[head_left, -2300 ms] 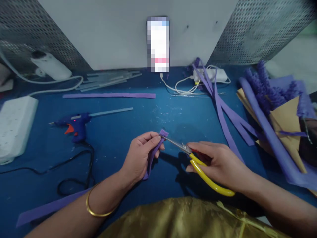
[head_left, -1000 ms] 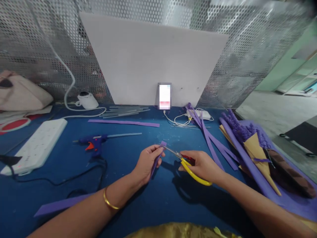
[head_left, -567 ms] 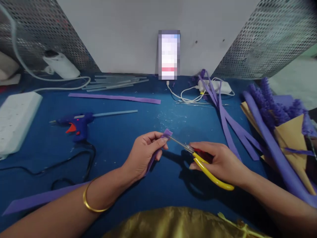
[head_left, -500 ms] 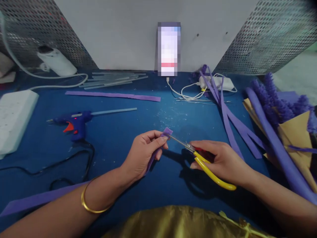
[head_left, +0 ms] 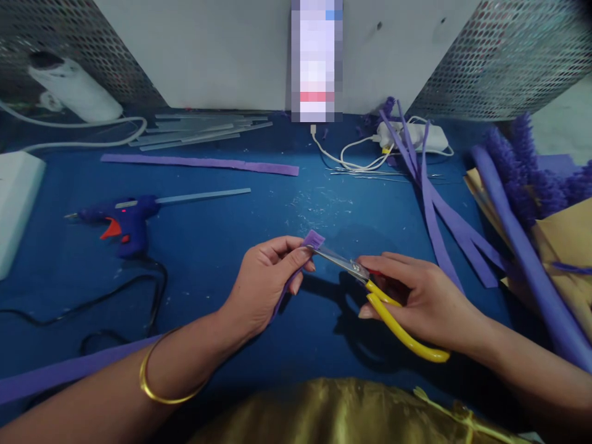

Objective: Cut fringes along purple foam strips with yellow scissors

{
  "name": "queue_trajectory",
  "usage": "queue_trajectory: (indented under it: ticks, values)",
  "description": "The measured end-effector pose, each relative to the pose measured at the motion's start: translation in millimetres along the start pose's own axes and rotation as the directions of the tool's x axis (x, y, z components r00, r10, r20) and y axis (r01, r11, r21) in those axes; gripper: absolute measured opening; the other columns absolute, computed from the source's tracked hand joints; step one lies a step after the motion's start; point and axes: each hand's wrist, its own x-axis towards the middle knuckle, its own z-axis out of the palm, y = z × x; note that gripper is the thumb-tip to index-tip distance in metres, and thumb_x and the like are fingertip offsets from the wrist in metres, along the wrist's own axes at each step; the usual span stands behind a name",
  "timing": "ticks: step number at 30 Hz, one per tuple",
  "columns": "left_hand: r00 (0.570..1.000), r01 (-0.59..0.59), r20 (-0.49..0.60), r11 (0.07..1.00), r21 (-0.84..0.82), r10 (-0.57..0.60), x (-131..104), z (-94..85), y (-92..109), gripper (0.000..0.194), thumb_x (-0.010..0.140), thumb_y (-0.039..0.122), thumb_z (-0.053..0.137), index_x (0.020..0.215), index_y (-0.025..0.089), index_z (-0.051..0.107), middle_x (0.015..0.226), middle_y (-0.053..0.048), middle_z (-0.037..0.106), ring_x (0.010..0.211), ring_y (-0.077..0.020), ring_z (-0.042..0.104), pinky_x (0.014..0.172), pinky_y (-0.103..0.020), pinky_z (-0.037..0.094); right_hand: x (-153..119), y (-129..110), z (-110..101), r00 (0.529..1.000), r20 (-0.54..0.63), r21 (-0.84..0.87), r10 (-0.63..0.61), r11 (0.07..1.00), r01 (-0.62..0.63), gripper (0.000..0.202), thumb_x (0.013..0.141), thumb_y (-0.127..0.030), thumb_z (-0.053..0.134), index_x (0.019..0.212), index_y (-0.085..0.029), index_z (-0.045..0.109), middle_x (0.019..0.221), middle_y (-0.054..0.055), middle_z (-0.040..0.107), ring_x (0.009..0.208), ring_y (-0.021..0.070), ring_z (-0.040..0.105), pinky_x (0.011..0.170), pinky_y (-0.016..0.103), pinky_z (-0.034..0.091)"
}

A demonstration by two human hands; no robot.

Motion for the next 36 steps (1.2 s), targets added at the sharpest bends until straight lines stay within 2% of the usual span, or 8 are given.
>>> queue_trajectory:
  ticks: [6,15,21,36]
  values:
    - [0.999,0.006,-0.034,0.999,0.035,-0.005,-0.4,1.8,0.6,0.015,0.076,0.029,0.078,0.075,0.015,0.073,0.062,0.001,0.067,0.039,-0.0033,0.042,0.039,-0.019,0.025,-0.7,-1.9,0.1,1.000,-0.003,-0.033,0.013,0.999,-0.013,0.051,0.081,-0.052,0.076,0.123,-0.024,0.068,0.080,0.000,0.062,0.061,0.0138,0.055,0.059,0.027,0.045]
    - [1.000,-0.008,-0.013,0.999,0.039,0.008,0.5,1.5,0.8,0.015,0.078,0.028,0.077,0.074,0.015,0.071,0.063,0.001,0.068,0.039,-0.0016,0.044,0.043,-0.017,0.027,0.5,-6.6,1.3,0.998,0.035,0.027,0.054,0.998,-0.055,0.042,0.082,-0.050,0.076,0.116,-0.025,0.070,0.083,0.001,0.066,0.066,0.0151,0.056,0.060,0.027,0.043]
    - [1.000,-0.020,0.001,0.999,0.036,0.020,-0.2,1.4,0.8,0.013,0.077,0.027,0.077,0.075,0.015,0.072,0.063,0.001,0.068,0.040,-0.0018,0.046,0.044,-0.017,0.029,-0.1,-5.6,1.4,0.998,0.018,0.052,0.055,0.997,-0.056,0.044,0.081,-0.055,0.075,0.115,-0.026,0.071,0.091,0.002,0.070,0.074,0.0170,0.062,0.065,0.028,0.047]
    - [1.000,-0.013,0.012,1.000,0.002,0.013,-0.1,0.7,-0.6,0.016,0.077,0.027,0.077,0.070,0.015,0.069,0.062,0.000,0.068,0.040,-0.0036,0.047,0.042,-0.018,0.030,-2.5,-3.4,2.0,1.000,0.019,0.016,0.024,1.000,-0.024,0.044,0.084,-0.054,0.072,0.115,-0.024,0.072,0.087,0.004,0.072,0.070,0.0167,0.063,0.062,0.027,0.050]
